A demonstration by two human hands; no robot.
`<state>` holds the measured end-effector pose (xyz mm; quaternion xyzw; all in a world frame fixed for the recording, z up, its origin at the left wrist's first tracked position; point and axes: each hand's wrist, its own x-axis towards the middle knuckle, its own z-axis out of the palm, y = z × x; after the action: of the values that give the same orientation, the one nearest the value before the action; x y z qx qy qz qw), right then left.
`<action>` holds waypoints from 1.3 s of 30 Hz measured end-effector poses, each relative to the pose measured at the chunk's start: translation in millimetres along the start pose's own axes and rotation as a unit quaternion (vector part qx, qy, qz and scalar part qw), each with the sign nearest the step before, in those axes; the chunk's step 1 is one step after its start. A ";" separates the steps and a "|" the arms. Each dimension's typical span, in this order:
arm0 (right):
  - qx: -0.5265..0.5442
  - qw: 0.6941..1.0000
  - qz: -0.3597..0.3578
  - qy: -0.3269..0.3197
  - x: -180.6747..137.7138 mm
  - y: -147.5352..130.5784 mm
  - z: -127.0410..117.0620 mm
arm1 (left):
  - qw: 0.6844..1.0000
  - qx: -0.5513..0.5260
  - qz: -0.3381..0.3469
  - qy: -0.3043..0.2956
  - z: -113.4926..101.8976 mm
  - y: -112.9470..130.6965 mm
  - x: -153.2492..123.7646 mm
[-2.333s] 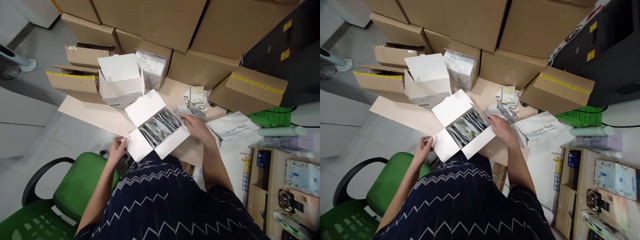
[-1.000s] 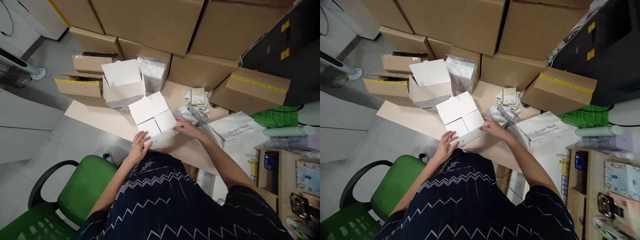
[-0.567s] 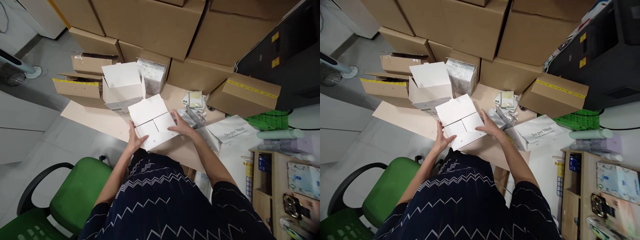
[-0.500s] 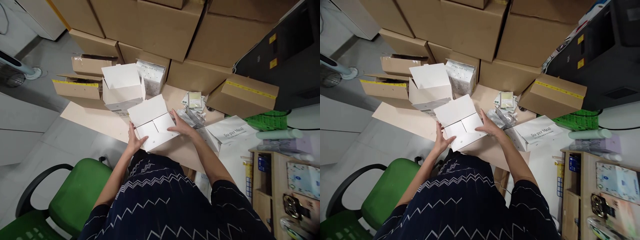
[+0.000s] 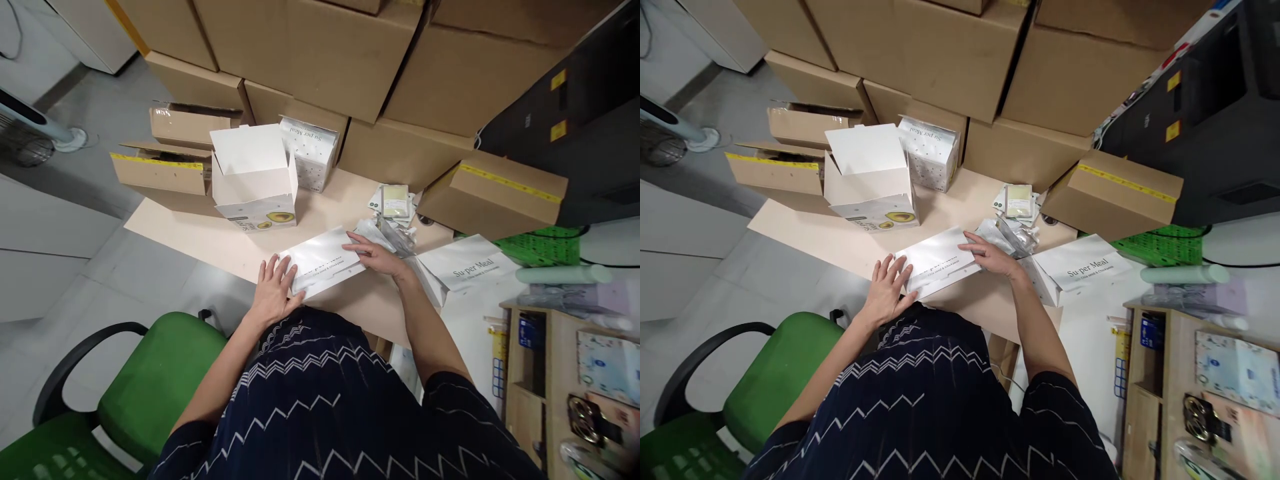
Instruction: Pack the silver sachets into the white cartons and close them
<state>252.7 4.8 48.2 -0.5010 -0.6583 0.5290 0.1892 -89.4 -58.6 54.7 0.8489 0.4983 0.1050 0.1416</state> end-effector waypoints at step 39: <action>-0.140 0.787 -0.223 0.557 -3.5 -171.3 -51.1 | 0.986 0.062 0.061 -0.143 -38.3 -87.7 89.1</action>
<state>215.3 38.3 219.9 -0.5690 -0.5990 0.0027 0.5634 -130.3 65.3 63.7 0.8911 0.4259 -0.0398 0.1517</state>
